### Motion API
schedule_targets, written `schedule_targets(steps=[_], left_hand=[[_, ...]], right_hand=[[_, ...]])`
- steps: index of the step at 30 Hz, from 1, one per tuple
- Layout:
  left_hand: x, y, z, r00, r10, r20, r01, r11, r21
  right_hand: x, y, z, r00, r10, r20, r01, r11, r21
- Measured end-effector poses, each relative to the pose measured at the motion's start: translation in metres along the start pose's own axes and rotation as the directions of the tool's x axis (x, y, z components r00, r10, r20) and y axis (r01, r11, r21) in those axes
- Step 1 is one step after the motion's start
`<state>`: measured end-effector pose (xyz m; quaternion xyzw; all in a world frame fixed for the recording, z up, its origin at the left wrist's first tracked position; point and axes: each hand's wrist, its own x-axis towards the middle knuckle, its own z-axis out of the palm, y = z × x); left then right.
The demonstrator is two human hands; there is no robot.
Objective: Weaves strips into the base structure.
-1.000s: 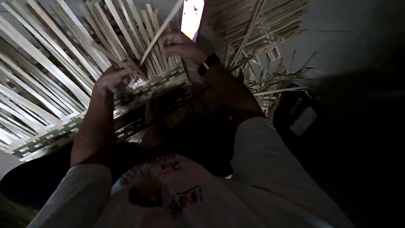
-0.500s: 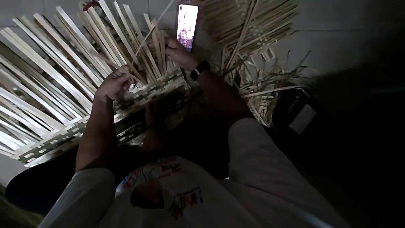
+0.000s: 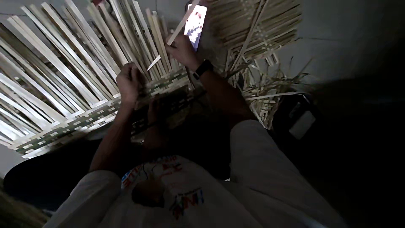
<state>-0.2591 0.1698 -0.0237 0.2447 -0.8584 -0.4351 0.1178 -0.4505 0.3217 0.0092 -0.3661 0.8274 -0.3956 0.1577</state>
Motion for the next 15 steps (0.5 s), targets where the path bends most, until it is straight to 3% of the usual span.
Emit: schedule_targets(steps=[2, 4, 7, 9, 12, 15], left_hand=[[-0.020, -0.001, 0.012, 1.000, -0.021, -0.013, 0.023, 0.989, 0.145], [-0.033, -0.004, 0.025, 0.999, -0.045, 0.014, 0.041, 0.974, 0.223], [-0.040, -0.012, 0.037, 1.000, 0.013, 0.006, -0.014, 0.966, 0.259], [-0.046, -0.021, 0.042, 0.995, 0.102, -0.015, -0.093, 0.952, 0.293], [-0.048, -0.024, 0.042, 0.983, 0.180, 0.025, -0.176, 0.909, 0.379], [-0.042, -0.015, 0.036, 0.980, 0.158, 0.120, -0.195, 0.876, 0.442]], right_hand=[[-0.007, 0.011, 0.000, 0.993, 0.116, -0.012, -0.117, 0.977, -0.176], [-0.014, 0.030, 0.008, 0.989, 0.143, -0.043, -0.149, 0.961, -0.234], [-0.030, 0.049, 0.022, 0.980, 0.164, -0.114, -0.181, 0.971, -0.156], [-0.039, 0.055, 0.026, 0.978, 0.087, -0.191, -0.117, 0.981, -0.154], [-0.039, 0.050, 0.022, 0.981, 0.078, -0.178, -0.115, 0.972, -0.207], [-0.040, 0.048, 0.020, 0.980, 0.151, -0.129, -0.174, 0.966, -0.190]])
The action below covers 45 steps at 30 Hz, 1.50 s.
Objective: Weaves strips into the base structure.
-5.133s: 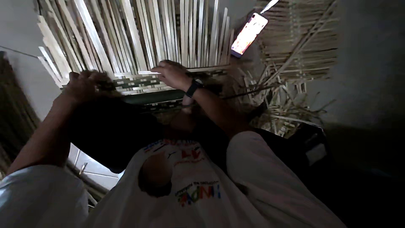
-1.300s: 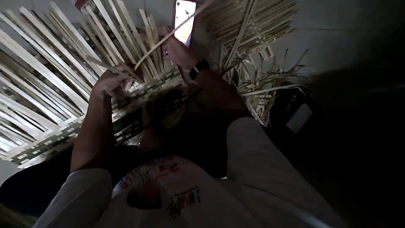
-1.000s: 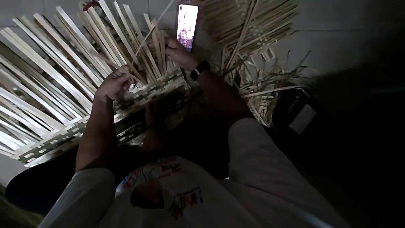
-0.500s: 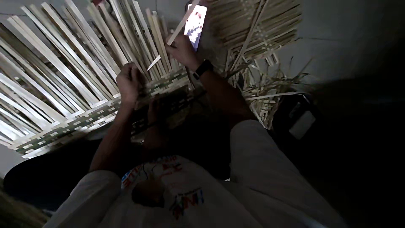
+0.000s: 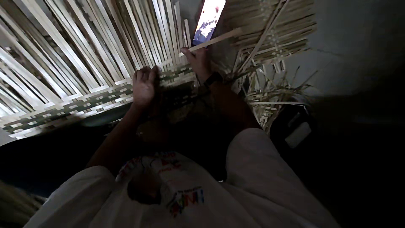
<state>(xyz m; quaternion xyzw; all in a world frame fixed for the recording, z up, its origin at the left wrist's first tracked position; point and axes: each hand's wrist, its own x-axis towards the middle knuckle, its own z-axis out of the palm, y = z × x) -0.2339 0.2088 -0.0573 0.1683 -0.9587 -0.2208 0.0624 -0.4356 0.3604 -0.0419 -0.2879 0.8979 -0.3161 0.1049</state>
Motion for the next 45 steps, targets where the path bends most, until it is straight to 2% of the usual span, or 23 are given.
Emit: schedule_targets(steps=[3, 9, 11, 13, 15, 17, 19, 22, 25, 28, 31, 35, 37, 39, 41, 43, 45], left_hand=[[0.014, 0.010, -0.009, 0.989, -0.091, 0.115, 0.088, 0.996, 0.035], [0.027, 0.019, -0.015, 0.974, -0.147, 0.173, 0.132, 0.987, 0.095], [0.028, 0.019, -0.016, 0.977, -0.137, 0.166, 0.123, 0.988, 0.092], [0.028, 0.018, -0.013, 0.975, -0.146, 0.167, 0.131, 0.987, 0.097], [0.026, 0.018, -0.009, 0.976, -0.153, 0.153, 0.140, 0.986, 0.087], [0.021, 0.020, -0.004, 0.979, -0.156, 0.128, 0.148, 0.986, 0.074], [0.019, 0.024, -0.004, 0.981, -0.161, 0.112, 0.155, 0.986, 0.066], [0.019, 0.024, -0.005, 0.977, -0.169, 0.129, 0.161, 0.985, 0.068], [0.019, 0.023, -0.003, 0.975, -0.171, 0.143, 0.158, 0.983, 0.098], [0.018, 0.023, -0.002, 0.975, -0.172, 0.139, 0.159, 0.982, 0.102], [0.017, 0.022, 0.002, 0.979, -0.168, 0.112, 0.156, 0.982, 0.109], [0.018, 0.021, 0.001, 0.982, -0.150, 0.112, 0.143, 0.987, 0.070], [0.018, 0.020, 0.002, 0.984, -0.141, 0.105, 0.135, 0.989, 0.059], [0.018, 0.019, 0.002, 0.987, -0.134, 0.093, 0.129, 0.990, 0.057], [0.015, 0.018, 0.002, 0.987, -0.127, 0.095, 0.123, 0.991, 0.048], [0.016, 0.017, -0.002, 0.986, -0.126, 0.113, 0.122, 0.992, 0.044], [0.014, 0.016, -0.002, 0.985, -0.128, 0.112, 0.123, 0.991, 0.050]], right_hand=[[-0.008, 0.003, 0.001, 0.995, 0.091, 0.049, -0.093, 0.995, 0.043], [-0.018, 0.001, 0.012, 0.962, 0.264, 0.074, -0.274, 0.939, 0.207], [-0.012, 0.000, 0.001, 0.925, 0.322, 0.200, -0.362, 0.907, 0.215], [-0.009, 0.000, -0.023, 0.852, 0.326, 0.410, -0.401, 0.909, 0.110], [-0.007, -0.004, -0.046, 0.842, 0.210, 0.497, -0.253, 0.967, 0.020], [0.000, -0.001, -0.054, 0.916, 0.058, 0.396, -0.031, 0.997, -0.075], [0.012, 0.004, -0.055, 0.940, -0.025, 0.341, 0.117, 0.961, -0.250], [0.028, 0.009, -0.054, 0.895, -0.005, 0.446, 0.212, 0.884, -0.416], [0.041, 0.011, -0.058, 0.818, 0.014, 0.575, 0.258, 0.885, -0.388], [0.048, 0.010, -0.061, 0.771, 0.023, 0.636, 0.243, 0.913, -0.328], [0.051, 0.013, -0.058, 0.768, 0.026, 0.640, 0.220, 0.928, -0.301], [0.051, 0.008, -0.056, 0.787, 0.113, 0.606, 0.115, 0.939, -0.324], [0.046, -0.003, -0.050, 0.828, 0.201, 0.523, 0.030, 0.916, -0.399], [0.037, -0.035, -0.036, 0.862, 0.343, 0.374, -0.087, 0.825, -0.558], [0.026, -0.055, -0.018, 0.880, 0.381, 0.282, -0.125, 0.760, -0.638], [0.022, -0.066, -0.018, 0.884, 0.375, 0.280, -0.117, 0.756, -0.645], [0.025, -0.062, -0.040, 0.843, 0.368, 0.392, -0.065, 0.793, -0.605]])
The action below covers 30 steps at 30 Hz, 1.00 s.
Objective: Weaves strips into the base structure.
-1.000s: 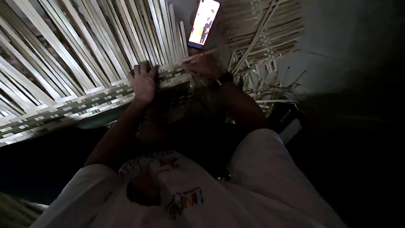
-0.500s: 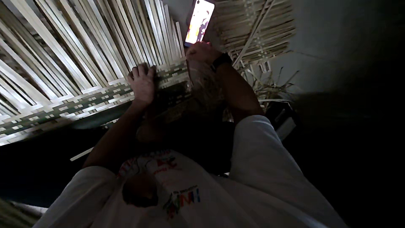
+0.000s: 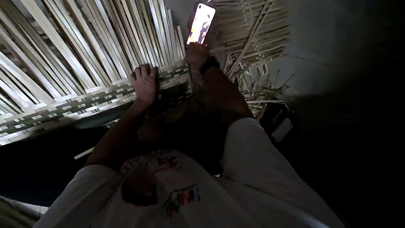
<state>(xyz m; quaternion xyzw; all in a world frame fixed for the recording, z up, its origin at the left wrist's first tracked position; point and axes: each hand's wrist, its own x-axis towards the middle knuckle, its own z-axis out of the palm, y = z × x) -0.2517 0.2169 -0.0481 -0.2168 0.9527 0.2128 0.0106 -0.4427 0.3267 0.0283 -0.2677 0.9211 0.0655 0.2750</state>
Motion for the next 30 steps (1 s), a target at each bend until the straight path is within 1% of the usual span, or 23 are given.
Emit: schedule_targets(steps=[2, 3, 5, 8, 10, 11, 12, 13, 14, 15, 16, 17, 19, 20, 23, 26, 28, 29, 30], left_hand=[[0.001, 0.001, 0.002, 1.000, -0.011, -0.007, 0.011, 1.000, 0.006], [0.002, 0.003, 0.002, 1.000, -0.016, -0.001, 0.016, 1.000, 0.006], [0.003, 0.005, 0.003, 1.000, -0.017, 0.020, 0.017, 1.000, 0.007], [0.002, 0.004, 0.002, 1.000, -0.001, 0.004, 0.001, 1.000, -0.013], [0.001, 0.002, 0.001, 1.000, 0.006, 0.003, -0.006, 1.000, -0.004], [0.001, 0.002, 0.001, 1.000, 0.002, 0.006, -0.002, 1.000, 0.004], [0.002, 0.003, 0.000, 1.000, -0.006, 0.012, 0.006, 1.000, 0.011], [0.003, 0.004, 0.001, 1.000, -0.014, 0.010, 0.014, 1.000, 0.015], [0.003, 0.005, 0.001, 1.000, -0.019, 0.006, 0.019, 1.000, 0.017], [0.003, 0.005, 0.002, 1.000, -0.019, -0.005, 0.019, 1.000, 0.018], [0.002, 0.006, 0.002, 1.000, -0.018, -0.009, 0.018, 1.000, 0.022], [0.000, 0.006, 0.001, 1.000, -0.016, -0.004, 0.016, 1.000, 0.021], [0.001, 0.004, 0.000, 1.000, -0.005, -0.002, 0.005, 1.000, 0.023], [0.001, 0.003, -0.001, 1.000, 0.000, 0.005, 0.000, 1.000, 0.023], [0.000, -0.001, 0.002, 1.000, 0.010, -0.012, -0.009, 0.999, 0.035], [0.004, 0.000, 0.004, 1.000, 0.000, -0.007, 0.000, 0.999, 0.036], [0.003, -0.001, 0.005, 1.000, -0.003, -0.004, 0.003, 0.999, 0.036], [0.003, -0.001, 0.005, 1.000, 0.003, -0.007, -0.002, 0.999, 0.037], [0.003, -0.001, 0.006, 1.000, 0.006, -0.014, -0.006, 0.999, 0.035]], right_hand=[[0.001, 0.030, -0.016, 0.974, -0.181, 0.133, 0.177, 0.983, 0.039], [0.002, 0.045, -0.020, 0.952, -0.261, 0.162, 0.253, 0.965, 0.069], [0.002, 0.065, -0.012, 0.925, -0.359, 0.122, 0.343, 0.930, 0.131], [0.002, 0.068, -0.003, 0.903, -0.427, 0.051, 0.412, 0.893, 0.181], [0.006, 0.068, 0.001, 0.890, -0.454, 0.047, 0.442, 0.882, 0.164], [0.007, 0.068, 0.002, 0.907, -0.418, 0.046, 0.409, 0.902, 0.137], [0.006, 0.065, 0.002, 0.941, -0.337, 0.031, 0.332, 0.938, 0.102], [0.001, 0.058, 0.002, 0.974, -0.225, -0.011, 0.225, 0.973, 0.051], [-0.008, 0.044, 0.002, 0.993, -0.102, -0.064, 0.102, 0.995, 0.007], [-0.021, 0.025, 0.001, 0.994, -0.015, -0.108, 0.015, 1.000, -0.002], [-0.030, 0.005, 0.006, 0.989, 0.018, -0.144, -0.017, 1.000, 0.007], [-0.033, -0.011, 0.014, 0.988, 0.018, -0.156, -0.013, 0.999, 0.030], [-0.033, -0.036, 0.021, 0.995, -0.009, -0.104, 0.015, 0.998, 0.057], [-0.033, -0.039, 0.021, 0.997, -0.020, -0.075, 0.026, 0.997, 0.079], [-0.036, -0.021, 0.013, 0.999, -0.035, -0.031, 0.037, 0.997, 0.063], [-0.028, 0.015, 0.012, 0.997, -0.034, -0.071, 0.037, 0.998, 0.053], [-0.026, 0.044, 0.015, 0.995, -0.029, -0.095, 0.044, 0.986, 0.162], [-0.022, 0.064, 0.018, 0.994, -0.010, -0.113, 0.040, 0.961, 0.273], [-0.013, 0.085, 0.023, 0.990, 0.035, -0.140, 0.028, 0.907, 0.420]])
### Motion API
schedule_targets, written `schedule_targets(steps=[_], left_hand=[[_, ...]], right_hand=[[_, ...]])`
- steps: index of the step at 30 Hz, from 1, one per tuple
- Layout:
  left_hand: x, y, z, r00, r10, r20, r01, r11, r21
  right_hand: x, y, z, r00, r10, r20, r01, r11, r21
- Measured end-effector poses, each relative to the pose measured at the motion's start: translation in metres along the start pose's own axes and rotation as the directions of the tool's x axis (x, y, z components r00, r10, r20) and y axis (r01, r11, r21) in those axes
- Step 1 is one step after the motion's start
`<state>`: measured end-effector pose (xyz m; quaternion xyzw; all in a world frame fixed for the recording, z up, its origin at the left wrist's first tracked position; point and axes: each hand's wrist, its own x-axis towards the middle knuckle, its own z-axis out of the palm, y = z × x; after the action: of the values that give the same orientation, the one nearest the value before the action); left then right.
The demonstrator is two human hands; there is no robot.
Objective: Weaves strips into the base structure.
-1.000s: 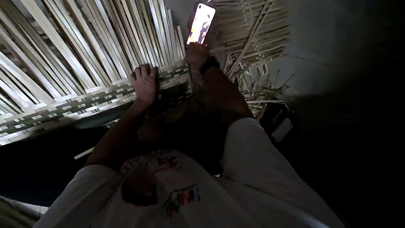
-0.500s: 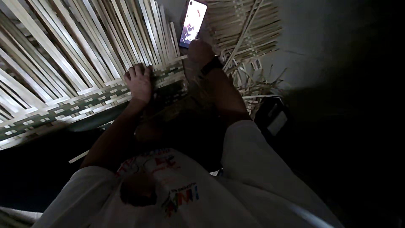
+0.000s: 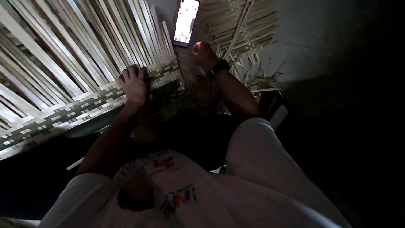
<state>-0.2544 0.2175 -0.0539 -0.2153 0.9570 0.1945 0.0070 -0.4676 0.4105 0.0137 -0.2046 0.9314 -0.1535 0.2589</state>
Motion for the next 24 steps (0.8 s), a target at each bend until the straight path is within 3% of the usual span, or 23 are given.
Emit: schedule_targets(steps=[2, 3, 8, 15, 20, 24], left_hand=[[0.000, 0.001, 0.000, 1.000, 0.001, -0.002, -0.001, 1.000, -0.003], [0.000, 0.001, 0.000, 1.000, 0.003, -0.006, -0.003, 1.000, -0.004], [-0.002, 0.005, -0.006, 1.000, -0.008, 0.029, 0.007, 0.999, 0.034], [-0.001, 0.002, -0.001, 1.000, -0.004, -0.012, 0.004, 1.000, -0.004], [-0.002, 0.004, -0.006, 1.000, 0.007, -0.012, -0.007, 1.000, -0.010], [-0.003, 0.001, -0.009, 1.000, 0.024, 0.006, -0.024, 1.000, -0.019]], right_hand=[[0.014, 0.038, -0.007, 0.992, 0.092, -0.087, -0.064, 0.957, 0.283], [0.015, 0.052, -0.013, 0.980, 0.161, -0.117, -0.113, 0.935, 0.336], [-0.004, 0.100, -0.029, 0.866, 0.406, -0.293, -0.372, 0.913, 0.166], [-0.001, 0.133, -0.006, 0.828, 0.488, -0.275, -0.433, 0.869, 0.237], [-0.010, 0.166, -0.019, 0.772, 0.604, -0.197, -0.395, 0.700, 0.595], [-0.042, 0.174, -0.047, 0.823, 0.566, -0.050, -0.331, 0.550, 0.767]])
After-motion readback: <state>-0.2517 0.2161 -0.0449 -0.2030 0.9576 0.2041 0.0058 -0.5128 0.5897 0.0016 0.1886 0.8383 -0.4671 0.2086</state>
